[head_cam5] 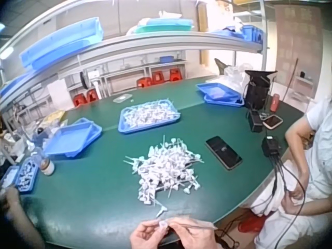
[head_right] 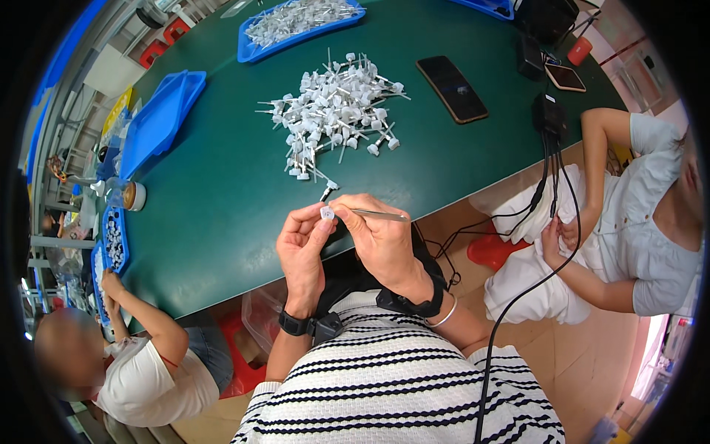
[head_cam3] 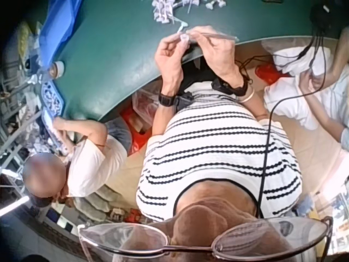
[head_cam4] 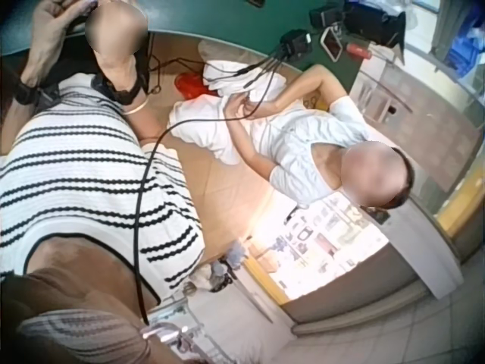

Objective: The person uses tweezers to pick up small white plastic components from a pile on a green table and inserts a thin metal pin into each one. The person handles the parts one at a time and places the assembled units back onto the table.

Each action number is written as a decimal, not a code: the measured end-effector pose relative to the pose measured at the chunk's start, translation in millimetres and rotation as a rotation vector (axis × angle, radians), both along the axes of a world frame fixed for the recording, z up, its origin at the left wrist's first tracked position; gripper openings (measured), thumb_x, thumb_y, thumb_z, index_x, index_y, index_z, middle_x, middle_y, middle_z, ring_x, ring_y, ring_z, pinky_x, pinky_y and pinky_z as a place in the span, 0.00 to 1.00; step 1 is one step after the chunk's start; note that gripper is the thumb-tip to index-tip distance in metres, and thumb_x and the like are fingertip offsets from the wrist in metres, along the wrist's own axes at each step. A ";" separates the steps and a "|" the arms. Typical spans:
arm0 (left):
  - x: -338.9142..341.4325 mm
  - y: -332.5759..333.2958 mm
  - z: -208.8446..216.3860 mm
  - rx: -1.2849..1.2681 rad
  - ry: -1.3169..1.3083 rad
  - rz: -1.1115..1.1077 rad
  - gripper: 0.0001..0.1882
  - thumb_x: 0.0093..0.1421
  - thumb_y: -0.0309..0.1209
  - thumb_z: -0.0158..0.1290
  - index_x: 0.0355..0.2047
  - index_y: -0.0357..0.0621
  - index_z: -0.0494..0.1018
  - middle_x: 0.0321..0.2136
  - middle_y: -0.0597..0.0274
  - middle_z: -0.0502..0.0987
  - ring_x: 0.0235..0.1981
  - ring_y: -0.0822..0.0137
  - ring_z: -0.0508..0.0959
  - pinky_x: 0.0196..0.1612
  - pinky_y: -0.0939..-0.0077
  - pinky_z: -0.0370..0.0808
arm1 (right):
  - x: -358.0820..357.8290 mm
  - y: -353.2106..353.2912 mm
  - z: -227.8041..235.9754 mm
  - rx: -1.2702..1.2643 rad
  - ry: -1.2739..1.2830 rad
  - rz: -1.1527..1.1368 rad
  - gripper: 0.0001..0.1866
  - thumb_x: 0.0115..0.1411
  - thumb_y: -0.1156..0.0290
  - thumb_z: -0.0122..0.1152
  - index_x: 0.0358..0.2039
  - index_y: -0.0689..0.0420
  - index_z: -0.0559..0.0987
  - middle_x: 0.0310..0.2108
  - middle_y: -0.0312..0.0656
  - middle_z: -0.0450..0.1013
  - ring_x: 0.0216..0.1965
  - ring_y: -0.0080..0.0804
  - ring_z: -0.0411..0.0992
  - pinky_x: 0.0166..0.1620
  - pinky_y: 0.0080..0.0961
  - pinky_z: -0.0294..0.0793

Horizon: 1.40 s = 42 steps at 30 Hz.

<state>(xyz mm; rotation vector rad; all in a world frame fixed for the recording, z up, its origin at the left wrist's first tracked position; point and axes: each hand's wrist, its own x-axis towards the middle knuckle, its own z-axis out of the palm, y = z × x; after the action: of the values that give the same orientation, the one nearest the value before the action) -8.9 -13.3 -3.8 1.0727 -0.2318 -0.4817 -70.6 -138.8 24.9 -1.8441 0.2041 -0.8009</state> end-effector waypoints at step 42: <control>6.7 3.1 -3.1 0.011 0.048 0.026 0.16 0.61 0.23 0.59 0.50 0.32 0.73 0.41 0.56 0.80 0.39 0.72 0.80 0.45 0.80 0.77 | 10.8 5.2 -10.2 0.049 -0.105 0.000 0.06 0.63 0.74 0.62 0.38 0.63 0.82 0.33 0.43 0.81 0.29 0.31 0.79 0.33 0.23 0.77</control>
<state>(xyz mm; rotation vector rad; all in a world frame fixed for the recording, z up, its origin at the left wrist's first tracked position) -2.2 -10.2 -6.9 1.0721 -0.1734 -0.4849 -59.8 -133.6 14.7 -1.7513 0.1558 -0.8826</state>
